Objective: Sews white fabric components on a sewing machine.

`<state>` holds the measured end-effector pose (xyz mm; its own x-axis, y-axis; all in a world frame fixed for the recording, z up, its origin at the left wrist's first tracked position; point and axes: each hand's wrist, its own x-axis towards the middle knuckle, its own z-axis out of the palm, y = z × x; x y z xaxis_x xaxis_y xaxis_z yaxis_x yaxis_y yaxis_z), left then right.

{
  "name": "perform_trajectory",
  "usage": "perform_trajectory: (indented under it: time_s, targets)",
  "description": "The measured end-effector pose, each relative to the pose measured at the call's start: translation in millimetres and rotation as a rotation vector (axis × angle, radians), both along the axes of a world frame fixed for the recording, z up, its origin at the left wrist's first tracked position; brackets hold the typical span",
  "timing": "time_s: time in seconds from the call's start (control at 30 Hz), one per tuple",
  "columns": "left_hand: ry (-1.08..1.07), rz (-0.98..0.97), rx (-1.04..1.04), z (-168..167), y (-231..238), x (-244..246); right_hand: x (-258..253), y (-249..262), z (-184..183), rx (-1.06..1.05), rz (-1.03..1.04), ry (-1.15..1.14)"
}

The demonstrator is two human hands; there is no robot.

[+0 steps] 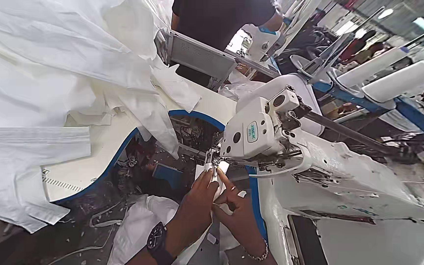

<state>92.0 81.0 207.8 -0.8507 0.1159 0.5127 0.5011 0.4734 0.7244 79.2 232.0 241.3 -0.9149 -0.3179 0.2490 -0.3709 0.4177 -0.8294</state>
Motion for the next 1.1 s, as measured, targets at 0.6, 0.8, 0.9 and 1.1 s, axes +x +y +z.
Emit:
perform_trajectory:
  time_s: [0.6, 0.8, 0.9, 1.1]
  targets:
    - [-0.624, -0.190, -0.018, 41.7, -50.9, 73.1, 64.4, 57.1, 23.1, 0.794, 0.063, -0.601]
    - [0.027, 0.066, -0.043, 1.7, -16.9, 74.8, 117.5, -8.1, 92.9, 1.019, 0.317, 0.147]
    - [0.027, 0.131, -0.003, 1.8, -14.2, 63.9, 122.6, -34.6, 88.2, 1.085, 0.349, -0.316]
    - [0.059, 0.278, 0.004, -2.0, -13.1, 52.8, 109.1, -25.0, 113.7, 1.065, 0.209, -0.136]
